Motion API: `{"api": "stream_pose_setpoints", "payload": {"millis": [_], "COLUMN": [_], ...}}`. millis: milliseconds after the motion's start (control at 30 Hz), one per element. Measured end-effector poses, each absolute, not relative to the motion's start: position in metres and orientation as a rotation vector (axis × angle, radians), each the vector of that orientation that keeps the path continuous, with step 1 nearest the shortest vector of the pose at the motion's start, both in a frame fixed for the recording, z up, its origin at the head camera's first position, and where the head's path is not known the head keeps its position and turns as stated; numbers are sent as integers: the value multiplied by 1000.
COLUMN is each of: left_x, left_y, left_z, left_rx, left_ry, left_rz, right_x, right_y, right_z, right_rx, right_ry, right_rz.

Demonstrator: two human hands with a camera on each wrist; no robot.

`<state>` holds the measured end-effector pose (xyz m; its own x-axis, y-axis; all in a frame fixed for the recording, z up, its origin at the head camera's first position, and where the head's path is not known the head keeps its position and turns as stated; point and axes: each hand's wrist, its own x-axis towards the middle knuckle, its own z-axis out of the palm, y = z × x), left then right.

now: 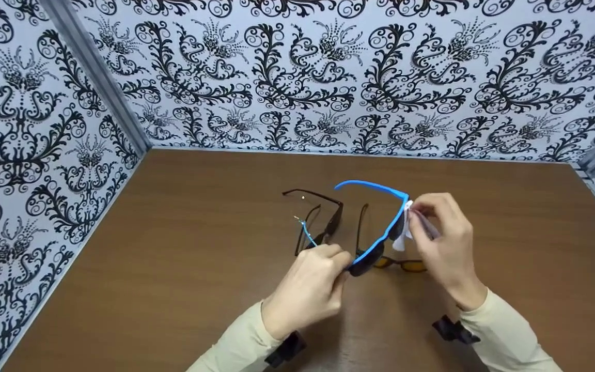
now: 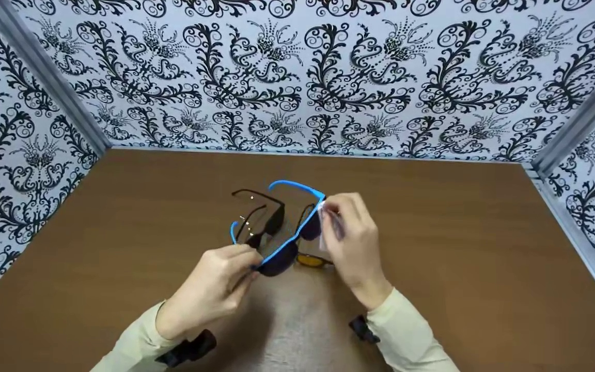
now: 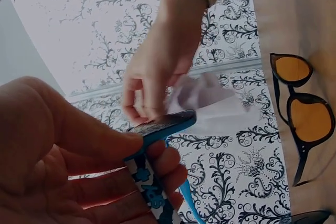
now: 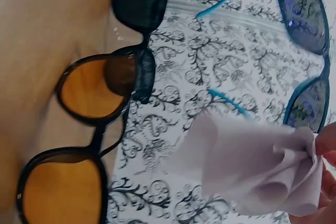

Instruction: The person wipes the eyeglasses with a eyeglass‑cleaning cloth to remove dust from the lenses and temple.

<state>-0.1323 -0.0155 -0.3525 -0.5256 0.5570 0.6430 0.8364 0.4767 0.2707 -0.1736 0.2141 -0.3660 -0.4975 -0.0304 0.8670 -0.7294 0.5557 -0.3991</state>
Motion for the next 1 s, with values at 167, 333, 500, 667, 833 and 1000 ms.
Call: {"api": "stream_pose_setpoints", "payload": {"millis": [167,333,500,667,833,1000], "left_x": [-135,-137,-135,-134,-136,-135], "left_y": [-14,-16,-16,-14,-13,-14], "left_z": [-354,-355,-355,-356,-357,-356], "left_rx": [-1095,-1091,-1140,-1163,-1105,-1082], "left_ry": [-2224,-2213,-2249,-2237,-2227,-2221], "left_rz": [-859,-896,-846,-837,-908,-943], "right_x": [-165,-164,-171,-166,-158,-158], "right_y": [201,205,218,212,197,201], "right_z": [-371,-380,-375,-367,-370,-381], "right_rx": [825,800,608,637,862,882], "right_ry": [-1841,-1897,-1957,-1877,-1814,-1843], "right_rz": [910,913,939,952,896,884]}}
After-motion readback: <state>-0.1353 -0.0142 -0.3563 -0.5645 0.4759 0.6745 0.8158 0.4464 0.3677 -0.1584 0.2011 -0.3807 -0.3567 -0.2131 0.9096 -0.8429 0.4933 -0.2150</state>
